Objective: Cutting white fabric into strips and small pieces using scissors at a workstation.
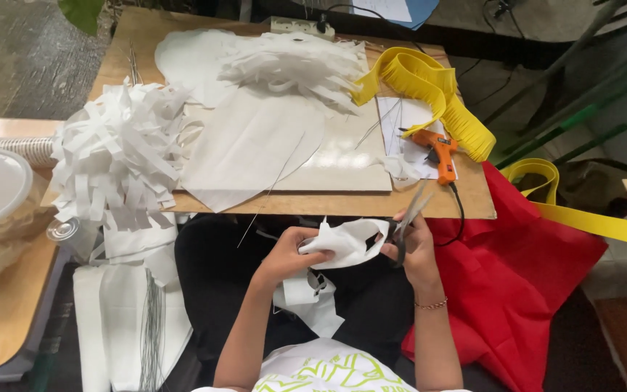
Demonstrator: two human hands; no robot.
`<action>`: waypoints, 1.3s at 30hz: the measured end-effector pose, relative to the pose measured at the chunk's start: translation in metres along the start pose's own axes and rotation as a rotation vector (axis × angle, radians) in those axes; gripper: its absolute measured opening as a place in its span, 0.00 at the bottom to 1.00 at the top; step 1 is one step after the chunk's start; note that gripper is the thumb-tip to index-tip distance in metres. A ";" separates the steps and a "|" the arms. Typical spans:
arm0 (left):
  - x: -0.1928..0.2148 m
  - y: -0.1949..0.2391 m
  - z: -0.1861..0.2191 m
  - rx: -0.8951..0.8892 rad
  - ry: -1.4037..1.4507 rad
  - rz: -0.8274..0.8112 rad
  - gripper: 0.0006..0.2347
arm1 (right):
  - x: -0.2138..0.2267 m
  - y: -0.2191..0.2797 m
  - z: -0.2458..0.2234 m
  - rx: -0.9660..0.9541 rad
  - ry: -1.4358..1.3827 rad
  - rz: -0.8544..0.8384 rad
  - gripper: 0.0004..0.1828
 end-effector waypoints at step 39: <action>0.020 0.016 0.033 -0.161 0.300 0.394 0.32 | -0.056 -0.014 0.019 0.124 0.016 0.331 0.23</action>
Point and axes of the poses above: each hand's wrist, its own y-axis away from the middle knuckle, its own x-axis out of the back of the hand, z = x × y, the point moved 5 cm from there along -y, towards the middle knuckle, and after that the axes turned 3 degrees about -z, right-handed, at the moved point
